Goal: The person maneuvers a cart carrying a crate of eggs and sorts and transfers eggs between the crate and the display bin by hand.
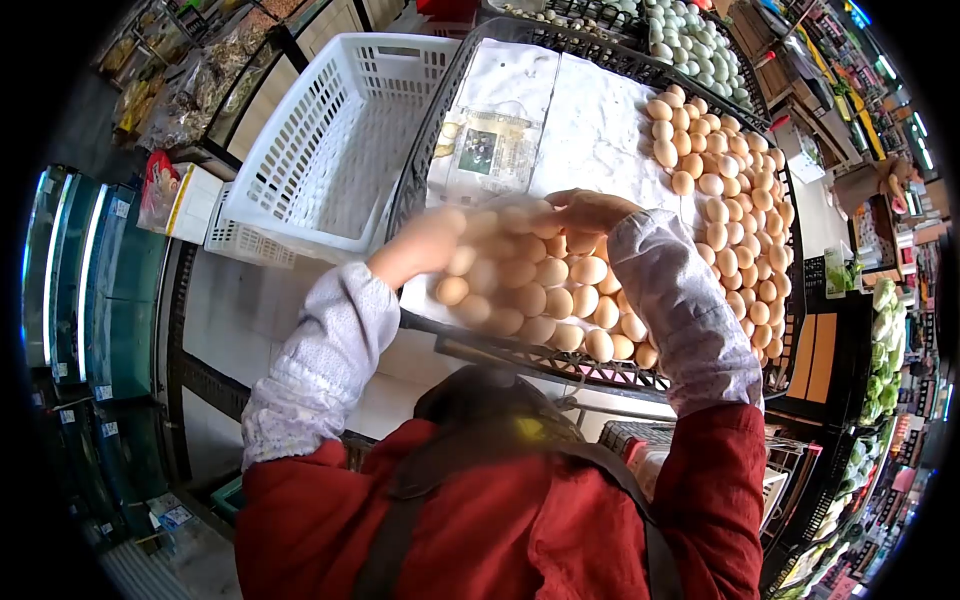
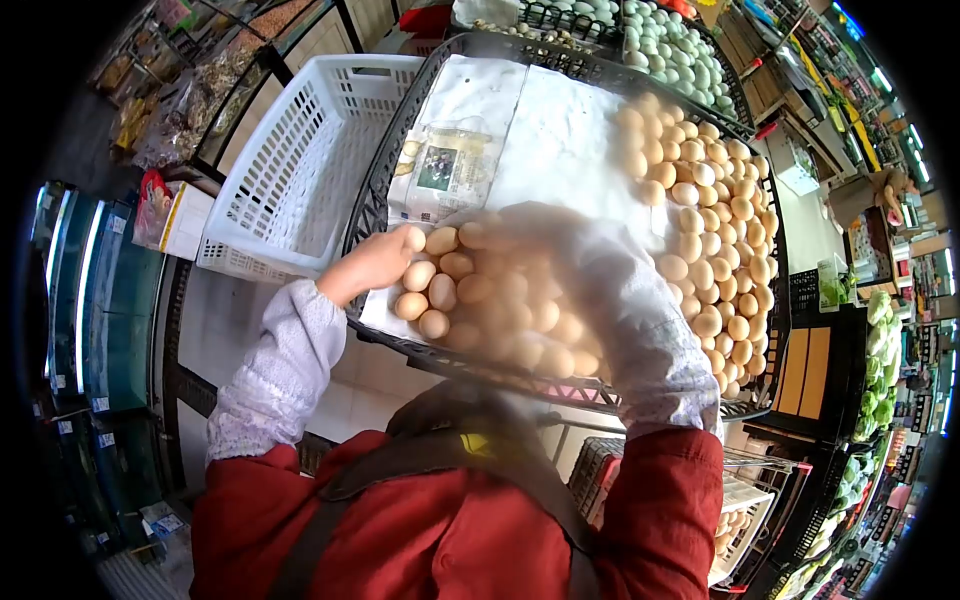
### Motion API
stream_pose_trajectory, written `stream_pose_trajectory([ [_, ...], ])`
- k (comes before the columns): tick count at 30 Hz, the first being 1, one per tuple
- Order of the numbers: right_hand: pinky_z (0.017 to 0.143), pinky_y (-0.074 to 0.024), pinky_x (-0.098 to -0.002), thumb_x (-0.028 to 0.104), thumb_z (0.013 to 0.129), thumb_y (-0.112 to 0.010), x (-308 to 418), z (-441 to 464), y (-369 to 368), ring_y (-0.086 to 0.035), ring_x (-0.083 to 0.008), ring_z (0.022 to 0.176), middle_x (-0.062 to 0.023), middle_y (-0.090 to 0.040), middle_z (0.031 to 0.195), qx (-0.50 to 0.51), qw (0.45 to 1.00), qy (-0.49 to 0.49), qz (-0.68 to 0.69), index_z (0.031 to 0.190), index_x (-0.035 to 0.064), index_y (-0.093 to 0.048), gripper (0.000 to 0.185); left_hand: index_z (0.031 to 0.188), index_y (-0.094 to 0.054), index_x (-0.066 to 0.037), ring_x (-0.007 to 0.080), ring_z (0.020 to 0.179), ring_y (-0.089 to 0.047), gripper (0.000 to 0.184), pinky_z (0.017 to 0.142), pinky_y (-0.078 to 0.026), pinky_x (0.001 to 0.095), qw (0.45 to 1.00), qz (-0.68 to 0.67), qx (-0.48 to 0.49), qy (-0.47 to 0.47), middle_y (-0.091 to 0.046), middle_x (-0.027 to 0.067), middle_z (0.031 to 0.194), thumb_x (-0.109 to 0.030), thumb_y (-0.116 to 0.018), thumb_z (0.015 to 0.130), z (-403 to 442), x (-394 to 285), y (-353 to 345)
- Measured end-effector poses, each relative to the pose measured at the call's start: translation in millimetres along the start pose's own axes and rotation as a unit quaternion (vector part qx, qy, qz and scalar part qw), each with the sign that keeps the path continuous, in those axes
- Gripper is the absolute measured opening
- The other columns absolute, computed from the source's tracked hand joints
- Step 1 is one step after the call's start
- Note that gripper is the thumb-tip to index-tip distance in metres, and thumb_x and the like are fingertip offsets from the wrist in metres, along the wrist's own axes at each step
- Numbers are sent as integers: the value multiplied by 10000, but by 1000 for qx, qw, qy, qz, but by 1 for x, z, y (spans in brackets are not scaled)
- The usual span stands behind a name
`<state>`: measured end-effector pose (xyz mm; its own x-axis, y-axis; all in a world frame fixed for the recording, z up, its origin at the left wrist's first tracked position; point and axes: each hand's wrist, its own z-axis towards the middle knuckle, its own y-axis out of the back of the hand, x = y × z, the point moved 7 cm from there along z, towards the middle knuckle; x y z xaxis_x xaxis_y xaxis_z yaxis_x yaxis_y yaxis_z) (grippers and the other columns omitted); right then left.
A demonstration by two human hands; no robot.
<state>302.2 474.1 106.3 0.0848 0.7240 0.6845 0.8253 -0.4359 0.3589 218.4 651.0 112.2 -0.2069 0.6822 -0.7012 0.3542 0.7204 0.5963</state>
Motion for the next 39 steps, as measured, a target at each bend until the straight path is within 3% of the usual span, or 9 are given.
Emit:
stream_pose_trajectory([
  [3,707,-505,-300,339,837,-652,11,-9,-11,-615,-150,850,-71,-668,909,61,993,50,83,1159,89,-608,410,1191,-462,28,435,939,-598,360,813,-473,496,1000,-12,-27,3,-624,287,986,-194,-436,909,-8,9,-9],
  [8,726,-507,-312,351,854,-619,20,18,-18,-629,-166,842,-91,-671,946,25,995,63,-78,1163,78,-600,413,1068,-513,45,419,815,-626,258,709,-498,480,965,258,26,-30,-637,266,845,-154,-453,915,-29,1,-17],
  [13,837,-479,-349,301,839,-613,58,65,-51,-626,-250,941,-126,-666,1011,-39,974,165,-153,1143,83,-614,374,821,-623,31,412,773,-624,238,706,-504,475,963,251,-35,-93,-637,238,814,-153,-491,896,-50,-3,-19],
  [18,698,-535,-389,244,829,-583,121,52,-89,-668,-268,887,-128,-681,985,-147,881,105,-438,1039,65,-658,286,856,-631,21,407,811,-624,240,723,-498,485,964,249,-32,-81,-640,235,828,-163,-480,884,-49,10,-30],
  [27,661,-545,-375,223,822,-599,108,100,-122,-682,-240,850,-122,-672,941,-202,773,236,-554,1144,-5,-560,396,885,-652,-90,350,874,-632,216,766,-487,466,964,264,16,-6,-655,175,881,-173,-453,876,-56,12,-34],
  [30,647,-542,-372,238,807,-615,113,80,-111,-685,-228,836,-102,-679,896,-180,829,196,-492,1115,-21,-557,406,972,-615,-14,414,895,-599,269,775,-477,494,976,210,-34,-41,-632,249,934,-210,-439,921,-57,10,-19],
  [32,638,-541,-363,254,790,-632,105,93,-113,-687,-220,830,-93,-685,869,-171,834,189,-489,1081,-30,-563,412,1072,-597,-12,345,865,-628,296,775,-501,423,972,190,-58,-129,-644,209,978,-231,-438,951,-54,4,3],
  [35,632,-540,-353,266,774,-646,101,97,-114,-689,-223,826,-96,-691,871,-178,825,190,-502,1043,-34,-579,408,1250,-532,-67,146,833,-605,347,774,-501,277,988,-138,-59,-27,-624,85,1031,-276,-416,999,-53,29,42],
  [39,625,-531,-342,262,784,-622,106,89,-110,-692,-234,815,-128,-691,893,-144,822,213,-509,967,-12,-629,329,1232,-534,-52,175,873,-628,329,773,-508,293,959,-269,-90,-23,-622,111,1071,-258,-409,1007,-65,36,70],
])
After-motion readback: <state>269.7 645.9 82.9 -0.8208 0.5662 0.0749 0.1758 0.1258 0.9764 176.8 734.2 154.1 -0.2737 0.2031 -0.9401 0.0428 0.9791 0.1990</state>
